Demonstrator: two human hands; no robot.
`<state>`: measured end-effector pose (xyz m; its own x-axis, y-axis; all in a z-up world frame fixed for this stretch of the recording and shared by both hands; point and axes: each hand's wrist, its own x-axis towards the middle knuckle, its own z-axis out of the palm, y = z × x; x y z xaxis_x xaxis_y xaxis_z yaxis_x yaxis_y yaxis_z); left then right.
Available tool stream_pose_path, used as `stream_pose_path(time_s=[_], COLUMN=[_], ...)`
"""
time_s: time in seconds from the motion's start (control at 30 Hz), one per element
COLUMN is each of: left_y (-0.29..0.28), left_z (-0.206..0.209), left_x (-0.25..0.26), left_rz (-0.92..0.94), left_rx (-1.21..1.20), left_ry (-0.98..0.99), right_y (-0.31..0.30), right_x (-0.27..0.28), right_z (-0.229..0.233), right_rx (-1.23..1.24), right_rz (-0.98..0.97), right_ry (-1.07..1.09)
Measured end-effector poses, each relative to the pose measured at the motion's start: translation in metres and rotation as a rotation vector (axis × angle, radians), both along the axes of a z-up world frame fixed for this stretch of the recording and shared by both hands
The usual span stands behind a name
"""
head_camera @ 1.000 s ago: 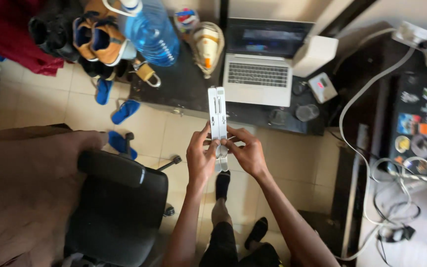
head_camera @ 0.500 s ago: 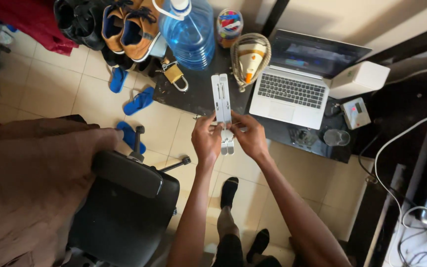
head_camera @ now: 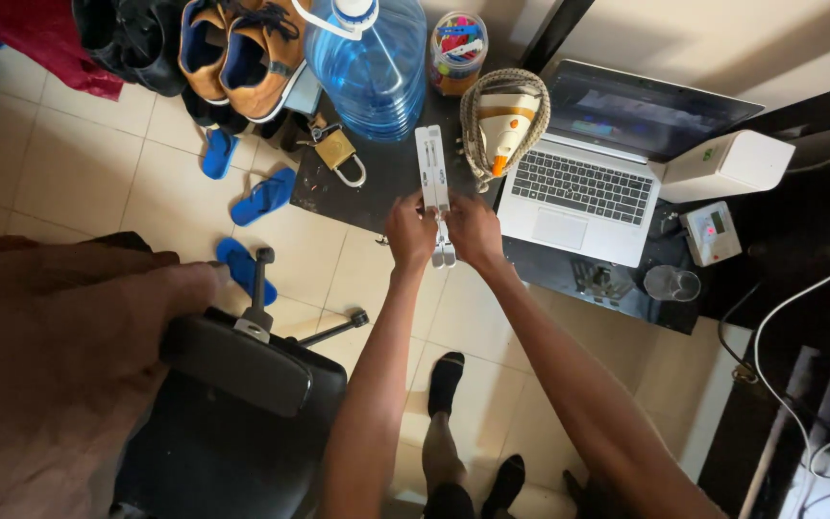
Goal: The person clears a cluttered desk by removing a computer mouse, a power strip, and a small box, then wipes the desk surface with a cloth. They coil cables and place them on the desk, then continue wiping the surface.
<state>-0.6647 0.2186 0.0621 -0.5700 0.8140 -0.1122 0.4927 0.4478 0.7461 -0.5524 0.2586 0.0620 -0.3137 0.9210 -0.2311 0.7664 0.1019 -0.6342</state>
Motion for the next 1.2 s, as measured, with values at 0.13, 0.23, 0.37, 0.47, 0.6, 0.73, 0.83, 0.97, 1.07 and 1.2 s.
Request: stream_pose_path(time_s=[0.13,0.23,0.37,0.47,0.6,0.73,0.83,0.97,1.07,1.2], left_y=[0.016,0.023,0.027,0.026,0.024,0.012,0.003,-0.009,-0.017,-0.028], left_z=[-0.033,-0.051,-0.068,-0.061,-0.057,-0.030,0.018,0.091,0.134,0.179], left_x=[-0.004,-0.006,-0.004,-0.003,0.001,0.012,0.027,0.057,0.088,0.135], left_rz=[-0.004,0.000,-0.011,-0.019,-0.066,-0.067,-0.054,-0.105,-0.156,-0.249], left_rx=[0.006,-0.013,-0.055,-0.070,-0.061,0.054,0.163,0.267,0.347,0.463], left_ry=[0.001,0.006,0.030,0.038,0.079,0.052,0.082,0.011,0.028,0.068], right_y=[0.010,0.013,0.017,0.018,0.014,-0.002,-0.012,-0.033,-0.046,-0.066], right_x=[-0.012,-0.020,-0.016,-0.018,-0.018,-0.005,0.007,0.033,0.061,0.108], right_z=[-0.009,-0.009,-0.057,-0.063,-0.045,-0.016,0.030,0.106,0.152,0.192], right_rx=[-0.057,-0.095,-0.005,0.018,0.031,0.120,0.126,0.282,0.347,0.387], right_rz=[-0.028,-0.008,0.035,0.059,0.092,0.091,0.064,-0.012,-0.095,-0.219], right_ry=[-0.074,-0.125,-0.125,-0.123,-0.115,-0.014,0.106,0.280,0.337,0.343])
